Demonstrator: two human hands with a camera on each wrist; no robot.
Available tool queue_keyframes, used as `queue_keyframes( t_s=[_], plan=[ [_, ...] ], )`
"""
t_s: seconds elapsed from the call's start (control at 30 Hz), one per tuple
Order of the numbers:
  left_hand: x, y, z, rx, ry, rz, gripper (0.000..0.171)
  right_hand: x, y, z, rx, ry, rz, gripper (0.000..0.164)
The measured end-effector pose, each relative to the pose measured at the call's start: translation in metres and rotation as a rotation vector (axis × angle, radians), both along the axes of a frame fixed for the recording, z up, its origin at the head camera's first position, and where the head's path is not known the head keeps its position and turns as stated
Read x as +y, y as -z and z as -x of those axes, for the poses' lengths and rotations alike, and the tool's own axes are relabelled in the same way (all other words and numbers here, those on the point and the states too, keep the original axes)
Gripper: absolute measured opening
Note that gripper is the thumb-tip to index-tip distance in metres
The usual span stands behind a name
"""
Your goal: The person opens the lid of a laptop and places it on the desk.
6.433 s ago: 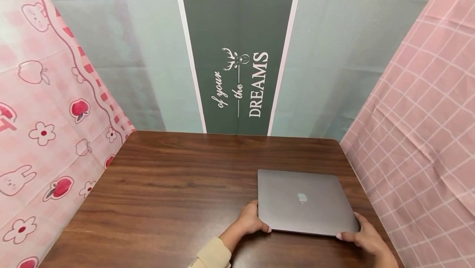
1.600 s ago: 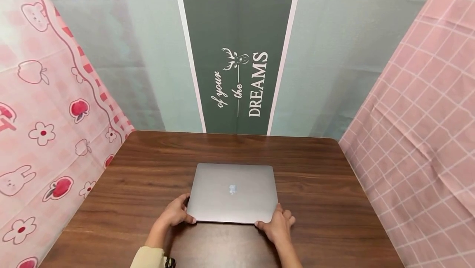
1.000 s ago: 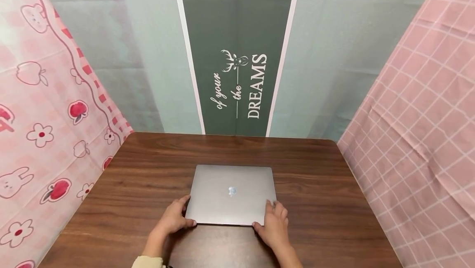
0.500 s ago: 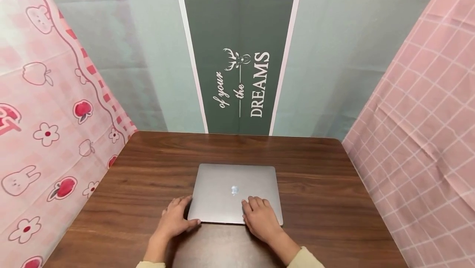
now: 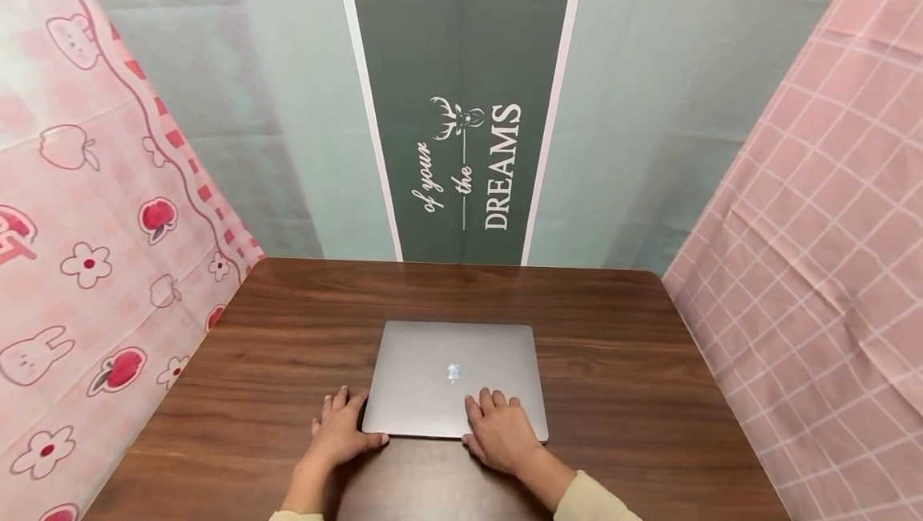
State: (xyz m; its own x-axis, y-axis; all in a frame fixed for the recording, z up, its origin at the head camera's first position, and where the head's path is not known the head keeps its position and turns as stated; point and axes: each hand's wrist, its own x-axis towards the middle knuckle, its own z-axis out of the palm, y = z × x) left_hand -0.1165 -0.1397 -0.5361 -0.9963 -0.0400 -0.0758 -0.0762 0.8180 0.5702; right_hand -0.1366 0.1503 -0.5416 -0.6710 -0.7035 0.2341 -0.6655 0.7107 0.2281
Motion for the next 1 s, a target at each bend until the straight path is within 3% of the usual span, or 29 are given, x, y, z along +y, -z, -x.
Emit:
queue_keyframes(
  t_s=[0.6,0.83,1.0],
  plan=[
    [0.0005,-0.0007,0.0005,0.003,-0.005,0.006,0.079,-0.0098,0.0048,0.0043,0.087,-0.100,-0.015,0.046],
    [0.0009,0.0005,-0.0003,0.004,-0.013,0.004,0.083,-0.0062,0.0038,0.0051,0.151,-0.182,0.056,0.038],
    [0.0014,0.0012,-0.0009,0.002,-0.017,-0.003,0.082,-0.0015,0.0042,0.0060,0.200,-0.242,0.148,0.042]
  ],
)
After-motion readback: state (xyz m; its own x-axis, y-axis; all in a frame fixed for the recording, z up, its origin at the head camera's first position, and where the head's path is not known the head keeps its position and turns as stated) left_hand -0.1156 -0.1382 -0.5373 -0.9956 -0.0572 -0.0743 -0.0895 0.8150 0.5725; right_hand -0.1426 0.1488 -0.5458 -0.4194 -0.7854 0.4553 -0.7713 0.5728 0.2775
